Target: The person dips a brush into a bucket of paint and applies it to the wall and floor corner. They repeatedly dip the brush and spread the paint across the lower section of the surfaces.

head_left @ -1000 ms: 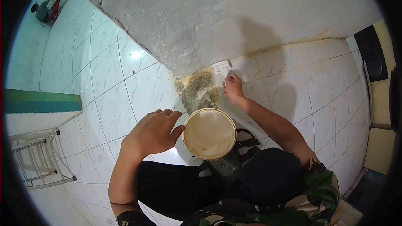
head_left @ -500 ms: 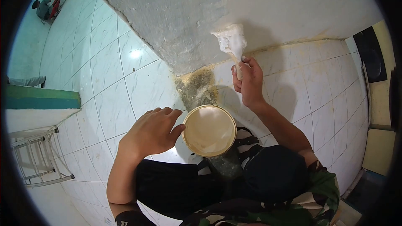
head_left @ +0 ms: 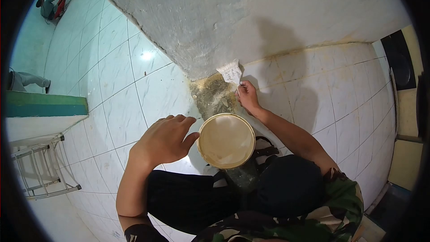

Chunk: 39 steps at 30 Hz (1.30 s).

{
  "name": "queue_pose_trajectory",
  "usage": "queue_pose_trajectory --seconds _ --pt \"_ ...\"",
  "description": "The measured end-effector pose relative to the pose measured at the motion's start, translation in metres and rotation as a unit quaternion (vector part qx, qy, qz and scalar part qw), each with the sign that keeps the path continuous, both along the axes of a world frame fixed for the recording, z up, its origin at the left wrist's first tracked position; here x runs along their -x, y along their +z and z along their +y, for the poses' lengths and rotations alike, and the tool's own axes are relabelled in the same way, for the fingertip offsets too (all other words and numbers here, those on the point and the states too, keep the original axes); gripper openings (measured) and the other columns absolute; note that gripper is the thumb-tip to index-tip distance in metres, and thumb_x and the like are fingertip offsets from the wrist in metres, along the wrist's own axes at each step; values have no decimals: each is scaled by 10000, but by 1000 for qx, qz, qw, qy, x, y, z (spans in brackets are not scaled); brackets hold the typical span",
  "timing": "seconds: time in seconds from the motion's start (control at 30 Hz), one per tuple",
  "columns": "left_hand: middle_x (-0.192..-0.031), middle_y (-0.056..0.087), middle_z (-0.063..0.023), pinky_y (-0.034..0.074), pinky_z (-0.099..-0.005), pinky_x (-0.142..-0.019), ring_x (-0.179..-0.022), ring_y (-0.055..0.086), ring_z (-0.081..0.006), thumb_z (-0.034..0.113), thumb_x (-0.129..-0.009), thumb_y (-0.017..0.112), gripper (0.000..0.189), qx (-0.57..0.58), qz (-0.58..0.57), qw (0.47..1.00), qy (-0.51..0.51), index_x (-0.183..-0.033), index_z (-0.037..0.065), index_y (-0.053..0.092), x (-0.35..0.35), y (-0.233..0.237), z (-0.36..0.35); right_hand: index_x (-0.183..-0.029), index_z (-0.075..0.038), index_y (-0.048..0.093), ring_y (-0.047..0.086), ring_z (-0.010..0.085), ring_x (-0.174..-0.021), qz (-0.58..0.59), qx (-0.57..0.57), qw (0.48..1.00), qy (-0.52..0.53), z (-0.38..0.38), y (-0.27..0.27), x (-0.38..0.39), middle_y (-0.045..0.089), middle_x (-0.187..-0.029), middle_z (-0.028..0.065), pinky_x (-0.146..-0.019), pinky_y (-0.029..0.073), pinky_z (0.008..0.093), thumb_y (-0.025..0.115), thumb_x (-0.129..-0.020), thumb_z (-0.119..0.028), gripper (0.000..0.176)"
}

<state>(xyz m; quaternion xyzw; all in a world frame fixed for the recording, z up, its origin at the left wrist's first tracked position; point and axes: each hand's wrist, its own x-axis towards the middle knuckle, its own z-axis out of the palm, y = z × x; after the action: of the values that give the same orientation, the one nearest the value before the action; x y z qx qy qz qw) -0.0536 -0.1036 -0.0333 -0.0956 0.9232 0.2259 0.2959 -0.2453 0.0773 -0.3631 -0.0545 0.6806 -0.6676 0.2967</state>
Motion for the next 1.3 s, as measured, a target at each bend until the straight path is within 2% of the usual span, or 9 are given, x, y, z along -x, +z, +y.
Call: queue_pose_trajectory --seconds 0.03,0.3,0.47,0.53,0.67,0.73,0.9,1.03,1.3 --pt "-1211 684 -207 480 -451 -1045 -1168 632 -371 294 -1030 571 413 -4 22 1000 -5 -1307 -9 616 -1 -3 -1 -1126 -121 502 428 79 -481 -45 -30 999 -6 0 -2 -1 575 -757 33 -385 286 261 529 -1042 -167 100" --pt "-1148 695 -223 480 -460 -1033 -1129 645 -380 295 -1028 558 418 -11 36 999 -9 -1279 -33 621 2 -6 -4 -1096 -147 510 442 95 -472 -110 -73 990 -42 -2 -6 -13 578 -751 47 -377 287 280 531 -1041 -220 94" --pt "-1273 671 -200 475 -451 -1061 -1201 620 -369 305 -1041 565 424 -1 -6 1000 -6 -1342 9 606 4 -1 -2 -1058 -151 505 452 104 -473 -130 -79 987 -48 -1 -6 -15 583 -757 49 -377 290 281 531 -1037 -235 90" --pt "-1271 672 -199 475 -450 -1062 -1201 620 -367 306 -1042 565 426 0 -9 1000 -5 -1343 8 605 4 2 -1 -995 -50 557 544 158 -492 -101 -71 989 -86 -4 -16 -10 626 -683 87 -416 398 339 541 -991 -137 88" --pt "-1266 676 -193 476 -447 -1063 -1195 625 -361 311 -1043 566 430 4 1 1000 -8 -1347 10 604 3 2 1 -949 -40 550 557 175 -507 -131 -38 989 -59 -6 -46 3 623 -675 89 -424 408 340 542 -987 -128 96" --pt "-1264 677 -193 476 -447 -1062 -1194 625 -359 314 -1043 567 431 6 -3 1000 -7 -1347 11 604 3 4 3 -1092 -154 521 476 108 -521 -124 -114 985 -45 -14 -10 3 600 -849 71 -398 300 265 516 -1040 -215 80" --pt "-1259 677 -192 477 -445 -1060 -1198 622 -353 320 -1041 569 436 12 -13 1000 -9 -1349 13 604 5 5 7 -1060 -111 507 431 90 -519 -164 -42 983 -77 -29 93 13 570 -831 64 -402 276 248 516 -1035 -198 91" --pt "-1101 704 -221 507 -461 -987 -1092 661 -388 293 -1021 574 403 2 61 998 -25 -1253 -31 636 0 -3 7 -1022 -102 495 408 73 -512 -166 7 984 -64 -21 210 9 561 -810 62 -392 243 230 541 -1009 -159 75" --pt "-1089 708 -214 507 -456 -990 -1090 665 -379 292 -1016 580 395 10 78 996 -37 -1251 -19 640 -2 5 13 -973 -45 482 383 38 -492 -35 134 990 4 8 371 11 579 -833 61 -379 240 223 535 -1000 -106 85"
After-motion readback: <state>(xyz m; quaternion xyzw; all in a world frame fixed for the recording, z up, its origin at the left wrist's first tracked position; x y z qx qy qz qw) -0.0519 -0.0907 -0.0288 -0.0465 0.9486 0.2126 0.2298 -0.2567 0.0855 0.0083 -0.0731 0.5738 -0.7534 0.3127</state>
